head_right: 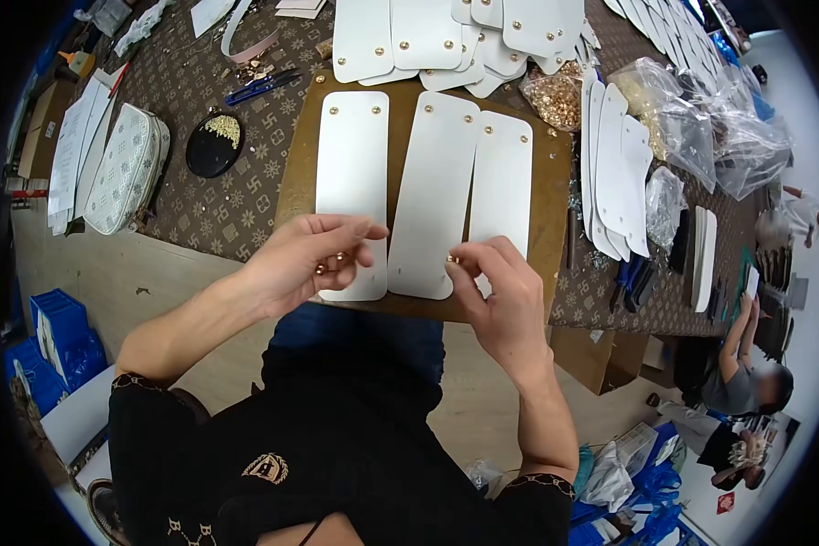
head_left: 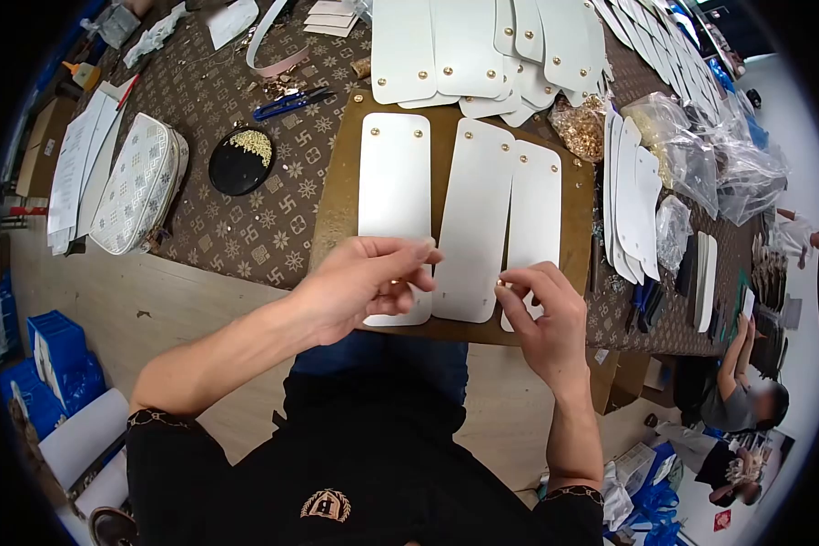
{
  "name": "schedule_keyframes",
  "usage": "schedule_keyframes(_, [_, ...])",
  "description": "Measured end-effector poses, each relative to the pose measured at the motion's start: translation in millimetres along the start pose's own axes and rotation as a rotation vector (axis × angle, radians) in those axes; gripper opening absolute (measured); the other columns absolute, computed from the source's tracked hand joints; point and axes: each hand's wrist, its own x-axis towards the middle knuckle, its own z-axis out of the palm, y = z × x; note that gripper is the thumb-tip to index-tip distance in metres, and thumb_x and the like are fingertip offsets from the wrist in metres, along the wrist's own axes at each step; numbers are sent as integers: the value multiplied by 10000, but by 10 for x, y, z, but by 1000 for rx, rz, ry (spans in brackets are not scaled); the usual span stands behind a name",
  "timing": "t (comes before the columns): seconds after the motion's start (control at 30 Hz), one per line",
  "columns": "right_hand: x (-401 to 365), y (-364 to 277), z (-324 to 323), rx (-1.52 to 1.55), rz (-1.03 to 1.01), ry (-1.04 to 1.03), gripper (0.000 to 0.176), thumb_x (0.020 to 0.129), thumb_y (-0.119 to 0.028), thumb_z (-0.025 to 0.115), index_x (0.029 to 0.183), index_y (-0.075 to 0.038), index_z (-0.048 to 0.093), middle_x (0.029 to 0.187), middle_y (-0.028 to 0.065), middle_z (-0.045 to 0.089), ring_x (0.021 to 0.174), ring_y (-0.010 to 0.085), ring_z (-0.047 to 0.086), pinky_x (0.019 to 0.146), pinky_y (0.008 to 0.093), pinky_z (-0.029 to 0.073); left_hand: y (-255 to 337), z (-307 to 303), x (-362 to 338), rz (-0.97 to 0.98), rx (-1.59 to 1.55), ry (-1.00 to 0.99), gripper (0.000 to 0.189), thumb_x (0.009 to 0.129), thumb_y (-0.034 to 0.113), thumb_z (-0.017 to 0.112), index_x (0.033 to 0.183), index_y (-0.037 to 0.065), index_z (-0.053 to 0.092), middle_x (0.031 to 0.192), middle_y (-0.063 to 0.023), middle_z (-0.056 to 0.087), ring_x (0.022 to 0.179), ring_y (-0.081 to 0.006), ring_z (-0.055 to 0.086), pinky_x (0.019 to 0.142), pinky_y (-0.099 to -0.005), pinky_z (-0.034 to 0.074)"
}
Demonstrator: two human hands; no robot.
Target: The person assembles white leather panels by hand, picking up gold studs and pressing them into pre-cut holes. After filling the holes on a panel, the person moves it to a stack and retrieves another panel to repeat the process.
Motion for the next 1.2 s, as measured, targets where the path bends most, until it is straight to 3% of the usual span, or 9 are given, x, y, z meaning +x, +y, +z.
schedule_keyframes(0.07, [-129, 145, 26, -36, 17, -35, 114, 878, -23, 765, 980, -33, 715, 868, 74, 657, 737, 201, 656, 626, 332, 520, 7, -128, -33, 69, 19, 98, 326, 1059, 267, 641, 1222, -13, 685, 714, 27, 602, 579, -51, 499, 525, -185, 425])
schedule_keyframes(0.2, [-259, 280, 133, -77, 59, -66, 134, 860, -43, 778, 980, -48, 720, 862, 66, 637, 769, 250, 618, 693, 375, 508, 7, -325, -101, 183, -24, 148, 302, 1039, 229, 677, 1192, -30, 704, 682, 43, 512, 572, -50, 402, 510, -199, 345])
schedule_keyframes(0.33, [-222, 317, 155, -155, -73, -43, 155, 835, 6, 787, 977, -27, 736, 868, 82, 652, 757, 236, 630, 655, 348, 520, 24, -421, -187, 144, -39, 149, 322, 1062, 235, 626, 1237, -26, 697, 765, 44, 526, 661, -55, 449, 588, -198, 387])
schedule_keyframes(0.4, [-226, 314, 141, -107, -57, -63, 131, 831, -25, 792, 946, -45, 734, 859, 93, 647, 807, 277, 638, 709, 384, 524, 72, -342, -275, 121, -60, 186, 321, 1070, 172, 559, 1283, -38, 675, 849, 29, 558, 752, -63, 498, 656, -199, 420])
schedule_keyframes(0.67, [-292, 404, 214, -110, -170, 61, 80, 889, -118, 743, 874, -70, 681, 841, 74, 618, 846, 286, 626, 759, 401, 496, -78, -453, -185, 167, -4, 163, 297, 1081, 56, 496, 1313, -67, 636, 897, -59, 676, 676, -109, 579, 573, -230, 455])
schedule_keyframes(0.7, [-303, 415, 220, -124, -168, 96, 80, 889, -118, 743, 874, -70, 681, 841, 74, 618, 846, 286, 626, 759, 401, 496, -89, -401, -183, 170, 25, 214, 297, 1036, 78, 621, 1300, -56, 645, 831, -44, 693, 643, -88, 584, 567, -212, 441])
schedule_keyframes(0.87, [-344, 455, 250, -58, -164, 50, 105, 895, -150, 723, 851, -77, 663, 871, 68, 636, 892, 274, 629, 819, 398, 485, -155, -518, -140, 207, 96, 96, 250, 1034, 67, 625, 1264, -22, 662, 956, -120, 758, 696, -136, 667, 604, -247, 541])
schedule_keyframes(1.03, [-344, 446, 251, -136, -179, 36, 117, 887, -164, 731, 833, -83, 666, 869, 65, 641, 906, 275, 631, 824, 404, 492, -120, -379, -190, 119, -69, 204, 256, 1030, 56, 625, 1274, -17, 653, 1003, -157, 772, 662, -169, 688, 619, -282, 599])
schedule_keyframes(1.2, [-341, 459, 318, -196, -142, 52, 123, 872, -185, 740, 812, -94, 682, 872, 68, 660, 922, 275, 643, 834, 408, 501, -29, 133, -196, 131, 84, 281, 176, 996, 57, 683, 1145, -33, 710, 877, -103, 759, 597, -115, 619, 561, -242, 518])
